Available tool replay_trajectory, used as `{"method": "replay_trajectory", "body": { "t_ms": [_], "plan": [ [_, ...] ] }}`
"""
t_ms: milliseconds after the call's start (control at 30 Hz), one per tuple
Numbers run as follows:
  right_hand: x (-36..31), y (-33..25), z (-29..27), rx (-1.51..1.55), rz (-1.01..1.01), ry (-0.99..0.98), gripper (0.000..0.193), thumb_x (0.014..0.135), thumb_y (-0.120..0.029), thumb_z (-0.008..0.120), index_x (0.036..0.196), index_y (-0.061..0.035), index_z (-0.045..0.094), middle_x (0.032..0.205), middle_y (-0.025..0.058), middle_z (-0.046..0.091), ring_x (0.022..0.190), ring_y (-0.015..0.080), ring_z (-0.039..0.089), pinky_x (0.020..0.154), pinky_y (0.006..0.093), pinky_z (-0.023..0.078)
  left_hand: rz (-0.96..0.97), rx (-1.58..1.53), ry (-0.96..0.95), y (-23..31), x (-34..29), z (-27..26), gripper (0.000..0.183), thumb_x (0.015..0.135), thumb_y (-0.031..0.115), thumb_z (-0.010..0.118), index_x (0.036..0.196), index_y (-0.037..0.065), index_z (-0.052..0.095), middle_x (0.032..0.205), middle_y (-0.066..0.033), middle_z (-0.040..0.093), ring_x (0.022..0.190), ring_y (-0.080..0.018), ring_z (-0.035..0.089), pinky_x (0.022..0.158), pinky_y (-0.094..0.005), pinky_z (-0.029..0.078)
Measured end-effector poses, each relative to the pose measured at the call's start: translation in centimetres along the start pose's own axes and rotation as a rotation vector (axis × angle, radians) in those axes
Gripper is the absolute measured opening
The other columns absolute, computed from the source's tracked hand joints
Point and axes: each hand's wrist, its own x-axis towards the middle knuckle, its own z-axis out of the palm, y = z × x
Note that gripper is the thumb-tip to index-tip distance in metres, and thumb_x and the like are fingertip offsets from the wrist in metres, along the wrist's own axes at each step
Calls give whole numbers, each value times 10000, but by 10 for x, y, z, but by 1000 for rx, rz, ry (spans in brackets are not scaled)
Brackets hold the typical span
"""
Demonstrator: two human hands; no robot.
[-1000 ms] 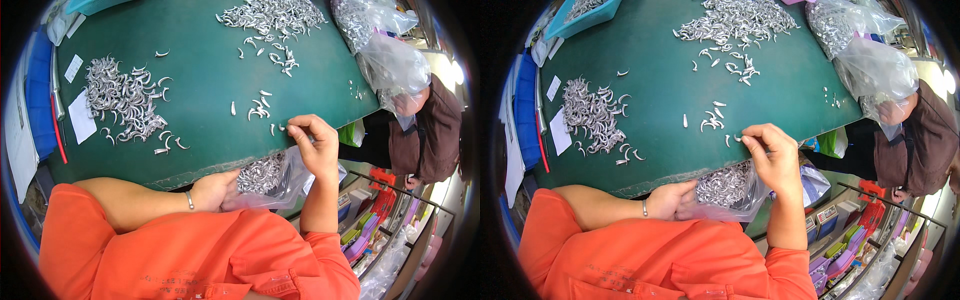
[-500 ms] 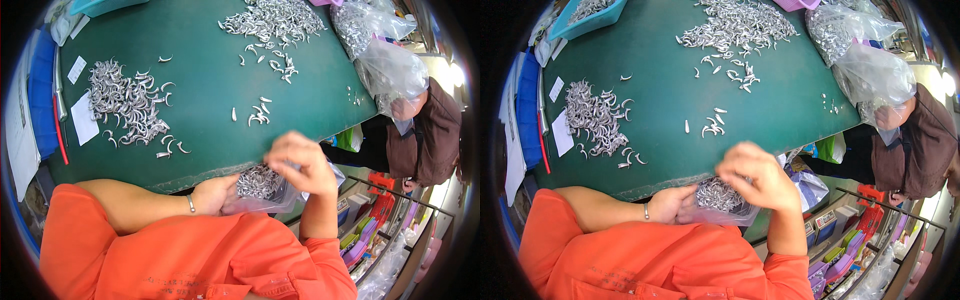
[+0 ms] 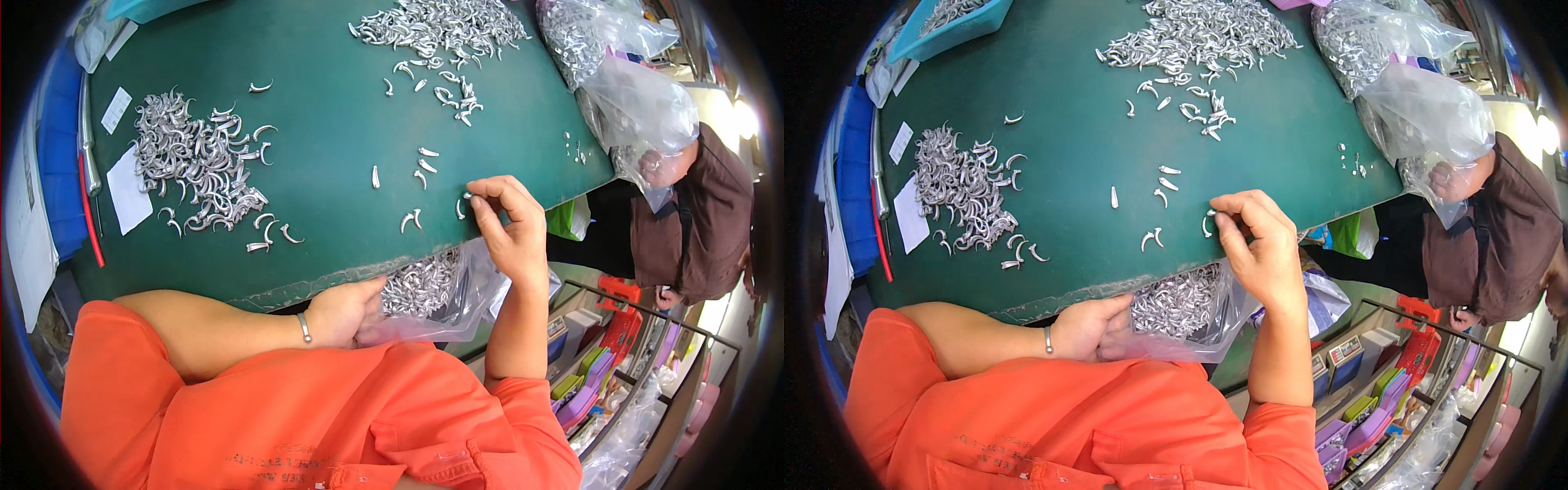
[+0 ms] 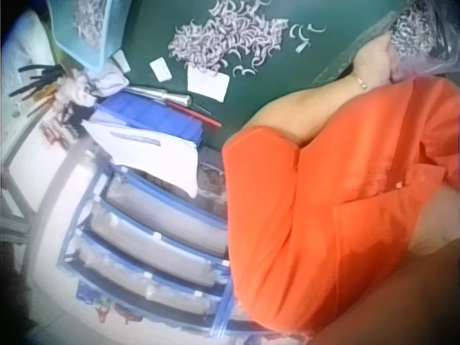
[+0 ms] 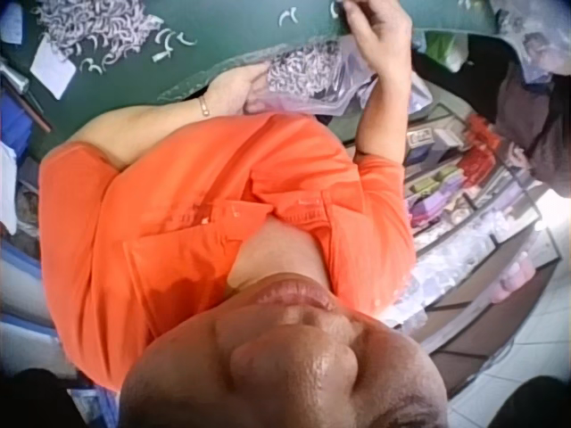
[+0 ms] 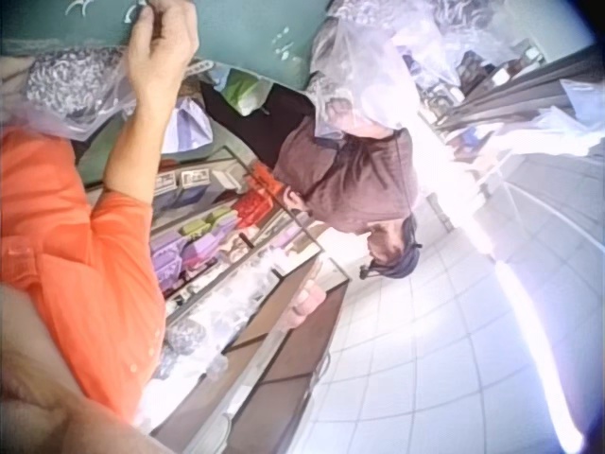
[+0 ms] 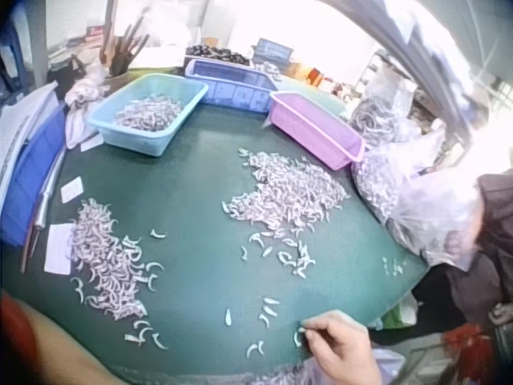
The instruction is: The person sorts small crescent-shaped metal parts on a table and places them into a small plastic bag.
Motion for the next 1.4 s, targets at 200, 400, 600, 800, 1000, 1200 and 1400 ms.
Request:
{"method": "replay_trajectory", "body": {
  "t_ms": [200, 400, 600, 800, 1000, 1200, 1400],
  "plan": [
    [-13, 4, 3, -93, -181, -139, 236, 777, 6, 702, 1008, -28, 671, 922, 106, 584, 863, 270, 577, 754, 346, 472, 20, 42, 31, 2, -2, 6, 347, 1014, 251, 438, 678, 185, 382, 552, 52, 279, 450, -93, 233, 418, -264, 199],
    [-7, -26, 13, 119, -180, -276, 228, 758, -6, 721, 980, -40, 677, 910, 103, 586, 842, 257, 580, 745, 319, 473, 25, 34, 52, 1, -4, 10, 399, 1010, 270, 441, 628, 191, 355, 537, 56, 253, 452, -99, 226, 427, -281, 190],
    [0, -27, 10, 162, -277, -565, 169, 701, -56, 775, 855, -59, 704, 868, 74, 607, 835, 242, 563, 759, 340, 449, 39, -54, 18, 3, -9, 16, 340, 1008, 266, 466, 682, 184, 420, 560, 61, 310, 444, -88, 267, 407, -263, 208],
    [31, -24, 35, -163, -382, 45, 215, 768, 7, 671, 979, -33, 664, 837, 103, 596, 802, 308, 573, 753, 369, 477, -4, -99, -92, -7, 8, -17, 228, 1012, 280, 460, 813, 169, 468, 641, 43, 389, 533, -93, 371, 474, -276, 333],
    [38, -13, 15, 97, -238, -101, 212, 821, 40, 608, 1015, -18, 674, 1056, 137, 623, 997, 264, 611, 863, 335, 493, -1, 60, -35, -6, 6, -9, 269, 1024, 317, 430, 805, 166, 472, 618, 36, 353, 492, -103, 304, 443, -269, 298],
    [42, -32, 63, 201, -574, -369, 319, 818, 46, 573, 1120, -33, 637, 1112, 137, 600, 1061, 334, 561, 955, 445, 421, -37, 32, 50, 5, 0, 13, 339, 1003, 260, 483, 684, 165, 420, 572, 47, 324, 466, -106, 288, 427, -258, 257],
    [-7, -15, 16, 534, -452, -730, 308, 693, 89, 563, 937, -44, 694, 883, 90, 650, 854, 315, 606, 797, 403, 462, -45, -190, 169, 13, -15, 40, 363, 1032, 286, 401, 692, 171, 457, 581, 45, 369, 517, -100, 381, 464, -285, 307]
  ]
}}
